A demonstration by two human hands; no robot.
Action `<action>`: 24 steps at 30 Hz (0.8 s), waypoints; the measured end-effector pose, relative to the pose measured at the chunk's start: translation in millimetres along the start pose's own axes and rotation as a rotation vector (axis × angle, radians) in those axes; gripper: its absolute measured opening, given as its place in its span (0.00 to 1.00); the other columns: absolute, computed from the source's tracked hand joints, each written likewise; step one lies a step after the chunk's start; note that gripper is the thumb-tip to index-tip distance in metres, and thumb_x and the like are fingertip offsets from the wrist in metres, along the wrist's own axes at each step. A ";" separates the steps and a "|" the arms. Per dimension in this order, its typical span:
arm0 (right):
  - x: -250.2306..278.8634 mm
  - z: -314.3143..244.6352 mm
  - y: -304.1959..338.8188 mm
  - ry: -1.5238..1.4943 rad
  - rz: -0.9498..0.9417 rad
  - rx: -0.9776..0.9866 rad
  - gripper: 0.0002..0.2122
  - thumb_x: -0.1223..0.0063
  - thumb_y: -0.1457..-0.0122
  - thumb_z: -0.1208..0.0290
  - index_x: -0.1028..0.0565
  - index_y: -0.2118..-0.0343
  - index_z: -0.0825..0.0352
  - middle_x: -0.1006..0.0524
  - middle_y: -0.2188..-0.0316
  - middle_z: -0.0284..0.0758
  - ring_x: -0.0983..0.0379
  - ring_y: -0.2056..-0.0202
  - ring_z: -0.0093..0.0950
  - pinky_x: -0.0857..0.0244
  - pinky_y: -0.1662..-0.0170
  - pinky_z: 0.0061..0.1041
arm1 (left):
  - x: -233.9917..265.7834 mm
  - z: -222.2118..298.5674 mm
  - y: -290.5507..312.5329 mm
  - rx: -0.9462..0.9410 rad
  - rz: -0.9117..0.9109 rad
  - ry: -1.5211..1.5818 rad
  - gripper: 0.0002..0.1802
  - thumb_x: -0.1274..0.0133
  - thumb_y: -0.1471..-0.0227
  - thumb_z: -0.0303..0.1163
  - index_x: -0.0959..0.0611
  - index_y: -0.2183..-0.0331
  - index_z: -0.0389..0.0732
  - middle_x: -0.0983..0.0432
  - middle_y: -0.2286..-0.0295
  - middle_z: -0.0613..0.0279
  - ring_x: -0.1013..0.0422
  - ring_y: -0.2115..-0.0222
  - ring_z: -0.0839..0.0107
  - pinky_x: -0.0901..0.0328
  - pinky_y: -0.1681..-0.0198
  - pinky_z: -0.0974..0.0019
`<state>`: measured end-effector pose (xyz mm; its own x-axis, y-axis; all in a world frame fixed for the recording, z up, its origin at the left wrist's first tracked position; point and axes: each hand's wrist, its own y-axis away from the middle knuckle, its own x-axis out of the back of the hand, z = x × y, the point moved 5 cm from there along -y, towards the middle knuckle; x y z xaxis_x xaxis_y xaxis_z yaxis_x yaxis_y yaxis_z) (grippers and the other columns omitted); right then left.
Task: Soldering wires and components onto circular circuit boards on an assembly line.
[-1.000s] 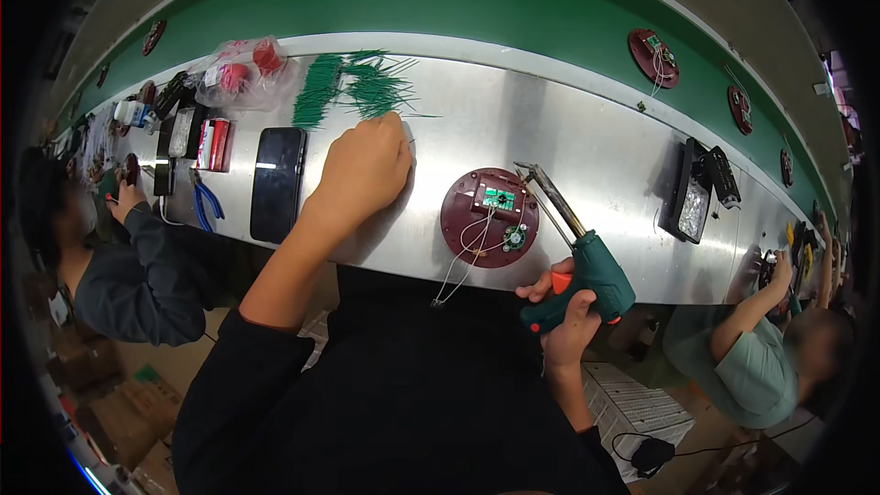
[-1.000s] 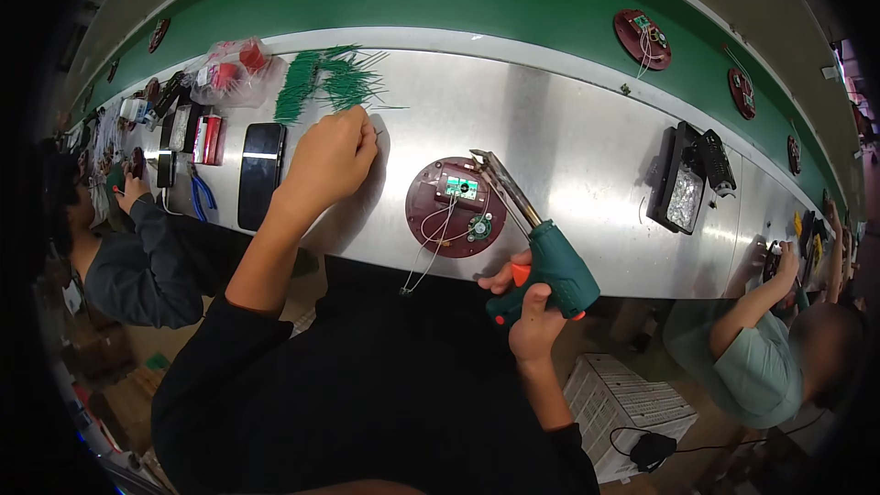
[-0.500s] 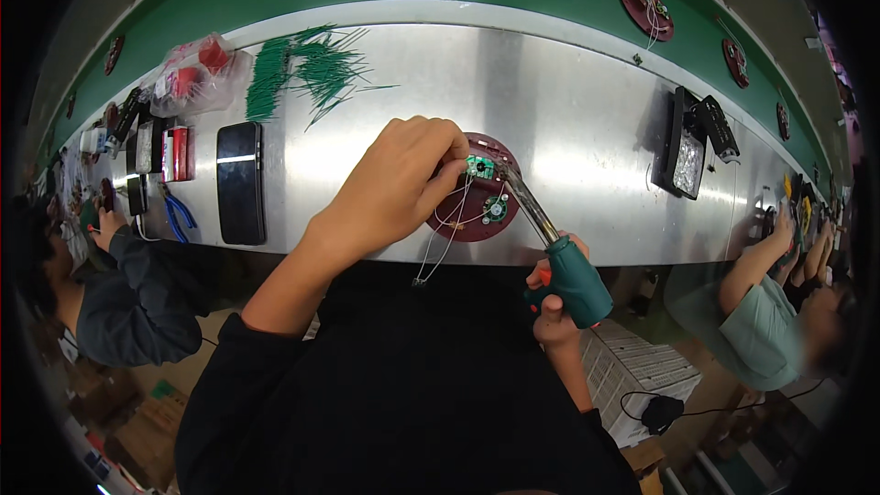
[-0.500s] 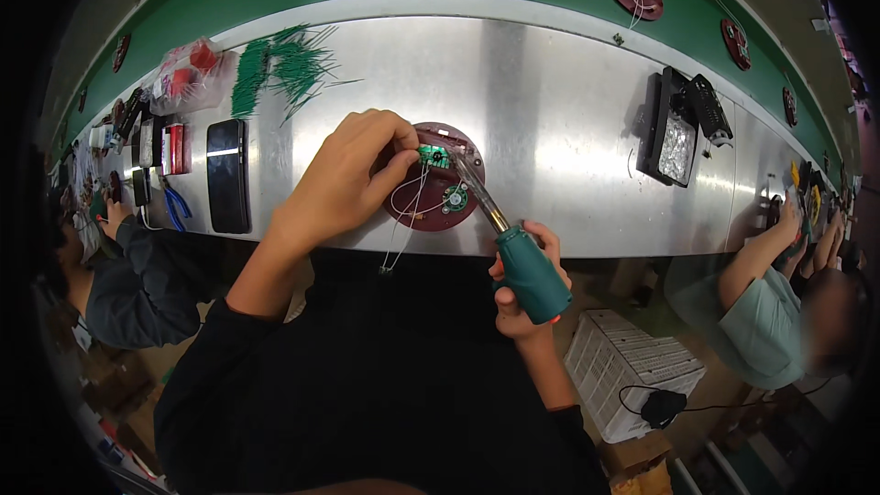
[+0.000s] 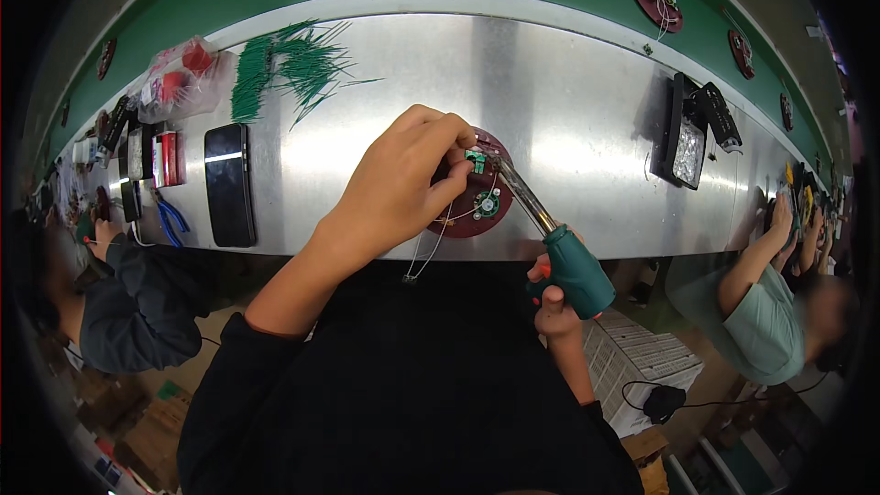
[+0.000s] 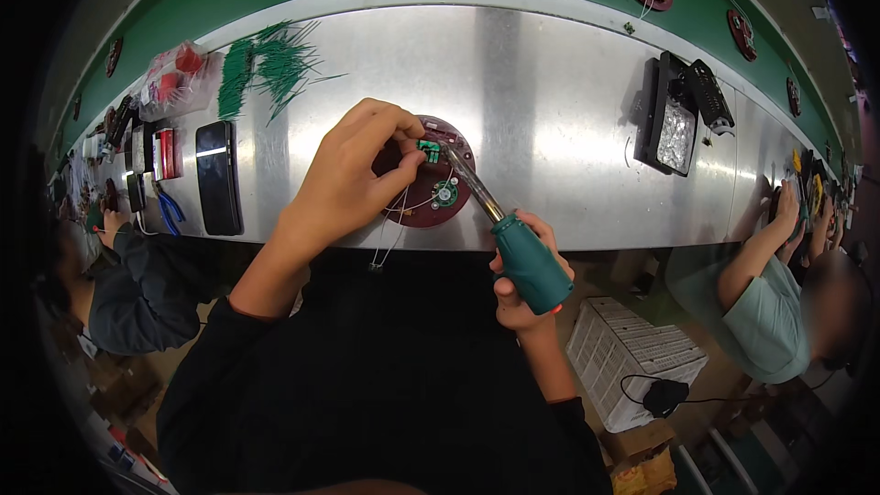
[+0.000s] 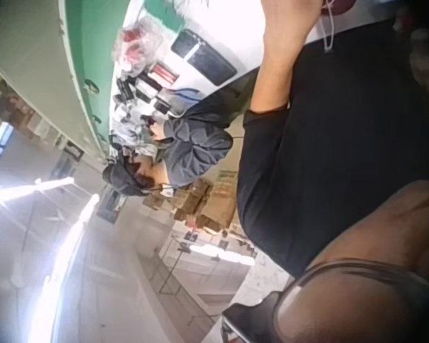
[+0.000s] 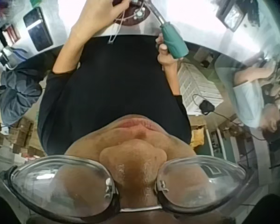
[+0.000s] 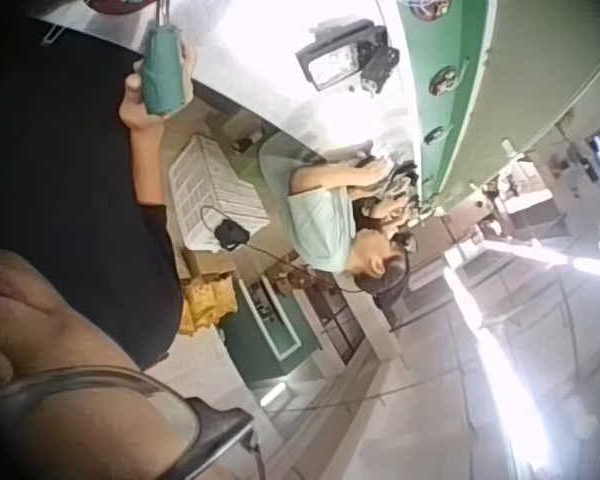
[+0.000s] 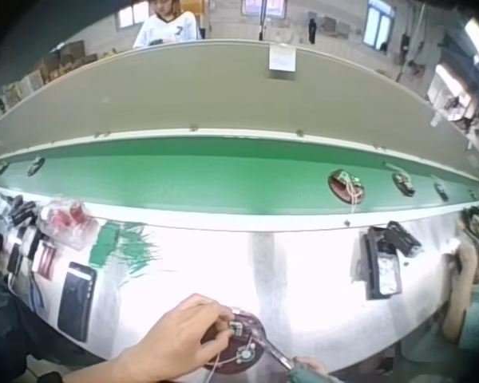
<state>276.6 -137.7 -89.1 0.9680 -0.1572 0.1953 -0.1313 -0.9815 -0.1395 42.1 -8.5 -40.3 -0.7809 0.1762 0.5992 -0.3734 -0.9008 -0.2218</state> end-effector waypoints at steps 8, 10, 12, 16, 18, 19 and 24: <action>0.4 -4.4 -7.5 0.037 -0.018 0.093 0.29 0.40 0.38 0.41 0.18 0.68 0.73 0.21 0.80 0.33 0.20 0.54 0.43 0.29 0.44 0.43 | 1.8 -0.6 -4.1 0.036 -0.023 0.038 0.14 0.36 0.51 0.20 0.19 0.60 0.38 0.22 0.68 0.61 0.24 0.66 0.67 0.30 0.62 0.66; -0.4 -7.3 -9.1 0.066 -0.021 0.112 0.30 0.41 0.37 0.40 0.18 0.67 0.72 0.21 0.80 0.33 0.20 0.54 0.44 0.29 0.44 0.44 | 2.1 0.3 -3.9 0.043 -0.027 0.030 0.14 0.36 0.51 0.20 0.19 0.60 0.38 0.22 0.68 0.60 0.24 0.66 0.67 0.29 0.62 0.66; 0.3 -3.5 -5.1 0.042 -0.024 0.076 0.30 0.41 0.37 0.40 0.18 0.68 0.72 0.21 0.80 0.32 0.19 0.55 0.44 0.29 0.44 0.44 | 2.5 1.7 -3.9 0.047 -0.031 0.023 0.14 0.36 0.51 0.20 0.19 0.60 0.38 0.22 0.67 0.60 0.24 0.66 0.67 0.29 0.62 0.66; -3.3 -5.3 -7.2 0.051 0.002 0.059 0.29 0.42 0.37 0.40 0.19 0.70 0.71 0.21 0.79 0.32 0.18 0.56 0.46 0.28 0.45 0.45 | 0.9 2.1 -3.9 0.067 -0.049 0.041 0.13 0.38 0.50 0.20 0.21 0.61 0.38 0.23 0.68 0.60 0.25 0.64 0.64 0.29 0.61 0.62; -2.7 -5.7 -8.0 0.064 -0.005 0.077 0.29 0.42 0.37 0.40 0.19 0.70 0.71 0.21 0.79 0.32 0.18 0.56 0.46 0.28 0.45 0.45 | 0.7 2.5 -3.9 0.064 -0.050 0.053 0.13 0.39 0.50 0.20 0.22 0.61 0.38 0.23 0.70 0.59 0.26 0.63 0.60 0.30 0.60 0.58; -2.3 -6.6 -8.5 0.077 -0.013 0.094 0.29 0.41 0.37 0.41 0.19 0.71 0.70 0.21 0.79 0.32 0.18 0.56 0.47 0.28 0.45 0.46 | 0.7 2.5 -4.2 0.075 -0.061 0.055 0.13 0.40 0.50 0.20 0.22 0.61 0.38 0.23 0.70 0.59 0.26 0.63 0.60 0.30 0.60 0.58; -0.6 -8.7 -10.3 0.092 -0.046 0.113 0.29 0.40 0.37 0.41 0.19 0.71 0.71 0.21 0.78 0.32 0.18 0.57 0.46 0.28 0.46 0.48 | 2.5 5.5 -6.3 0.066 -0.074 0.044 0.12 0.40 0.49 0.20 0.23 0.62 0.39 0.24 0.71 0.59 0.26 0.63 0.59 0.30 0.61 0.58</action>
<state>275.6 -128.4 -79.3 0.9481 -0.1267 0.2915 -0.0573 -0.9702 -0.2352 45.3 -4.5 -33.2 -0.7744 0.2593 0.5772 -0.3983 -0.9085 -0.1262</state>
